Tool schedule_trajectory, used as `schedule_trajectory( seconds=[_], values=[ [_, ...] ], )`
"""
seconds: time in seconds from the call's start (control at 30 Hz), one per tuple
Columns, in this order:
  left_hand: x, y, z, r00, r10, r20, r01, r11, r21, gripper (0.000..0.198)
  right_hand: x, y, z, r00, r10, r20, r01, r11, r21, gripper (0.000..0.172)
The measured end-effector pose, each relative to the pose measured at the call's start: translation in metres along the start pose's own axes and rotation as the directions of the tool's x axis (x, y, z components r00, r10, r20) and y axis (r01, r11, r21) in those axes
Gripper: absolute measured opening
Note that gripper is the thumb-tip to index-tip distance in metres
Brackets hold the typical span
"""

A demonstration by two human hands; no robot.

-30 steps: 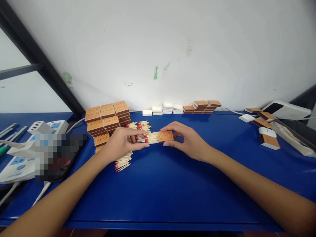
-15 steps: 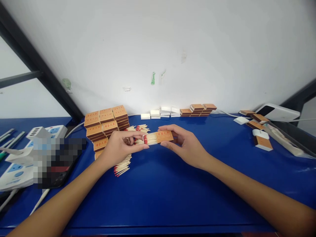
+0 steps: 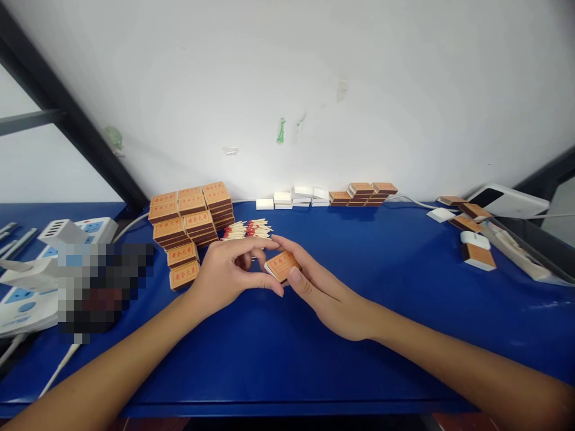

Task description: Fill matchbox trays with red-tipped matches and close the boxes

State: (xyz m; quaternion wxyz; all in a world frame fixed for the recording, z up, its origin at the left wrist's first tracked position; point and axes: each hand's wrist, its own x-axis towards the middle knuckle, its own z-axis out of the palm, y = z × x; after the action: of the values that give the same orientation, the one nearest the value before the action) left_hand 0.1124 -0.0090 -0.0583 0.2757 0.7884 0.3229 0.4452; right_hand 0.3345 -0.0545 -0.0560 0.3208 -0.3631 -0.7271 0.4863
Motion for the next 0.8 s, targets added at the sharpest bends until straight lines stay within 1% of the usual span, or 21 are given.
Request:
schedule_trajectory(
  seconds=[0.07, 0.13, 0.2, 0.3, 0.37, 0.43, 0.47, 0.53, 0.6, 0.67, 0.73, 0.8],
  values=[
    [0.001, 0.000, -0.002, 1.000, -0.001, 0.004, 0.001, 1.000, 0.011, 0.057, 0.002, 0.001, -0.004, 1.000, -0.011, 0.016, 0.012, 0.998, -0.062, 0.068],
    [0.002, -0.002, -0.005, 1.000, -0.019, 0.017, 0.019, 1.000, 0.021, 0.056, 0.004, 0.002, -0.011, 0.999, -0.044, 0.004, 0.044, 0.985, -0.166, 0.069],
    [0.003, -0.006, -0.007, 0.999, -0.040, 0.019, 0.039, 0.998, 0.043, 0.051, 0.008, 0.003, -0.019, 0.998, -0.069, -0.005, 0.065, 0.961, -0.270, 0.063],
    [0.004, -0.011, -0.011, 1.000, -0.017, 0.012, 0.015, 0.992, 0.126, 0.038, 0.012, 0.005, -0.030, 0.999, -0.036, -0.002, 0.033, 0.932, -0.360, 0.049],
    [0.004, -0.012, -0.012, 0.999, 0.036, -0.012, -0.033, 0.975, 0.218, 0.035, 0.016, 0.005, -0.037, 0.999, -0.055, -0.005, 0.047, 0.908, -0.417, 0.044],
    [0.004, -0.011, -0.013, 0.990, 0.127, -0.065, -0.098, 0.938, 0.333, 0.039, 0.022, 0.004, -0.044, 0.988, -0.156, -0.011, 0.132, 0.866, -0.482, 0.039],
    [0.004, -0.009, -0.013, 0.978, 0.188, -0.094, -0.137, 0.911, 0.390, 0.039, 0.026, 0.003, -0.047, 0.976, -0.216, -0.014, 0.178, 0.840, -0.512, 0.037],
    [0.002, -0.003, -0.013, 0.935, 0.335, -0.116, -0.242, 0.843, 0.480, 0.035, 0.038, -0.001, -0.052, 0.949, -0.313, -0.038, 0.240, 0.795, -0.556, 0.036],
    [-0.001, 0.004, -0.011, 0.888, 0.457, -0.056, -0.366, 0.775, 0.515, 0.028, 0.055, -0.006, -0.052, 0.926, -0.371, -0.073, 0.260, 0.765, -0.589, 0.035],
    [-0.005, 0.008, -0.006, 0.851, 0.523, 0.036, -0.461, 0.715, 0.526, 0.027, 0.075, -0.012, -0.047, 0.905, -0.418, -0.077, 0.289, 0.737, -0.611, 0.032],
    [-0.008, 0.010, -0.001, 0.845, 0.526, 0.097, -0.498, 0.707, 0.502, 0.027, 0.097, -0.018, -0.035, 0.886, -0.462, -0.031, 0.346, 0.705, -0.619, 0.031],
    [-0.010, 0.010, 0.002, 0.855, 0.506, 0.115, -0.496, 0.730, 0.470, 0.028, 0.119, -0.024, -0.021, 0.872, -0.488, 0.029, 0.395, 0.669, -0.630, 0.031]
  ],
)
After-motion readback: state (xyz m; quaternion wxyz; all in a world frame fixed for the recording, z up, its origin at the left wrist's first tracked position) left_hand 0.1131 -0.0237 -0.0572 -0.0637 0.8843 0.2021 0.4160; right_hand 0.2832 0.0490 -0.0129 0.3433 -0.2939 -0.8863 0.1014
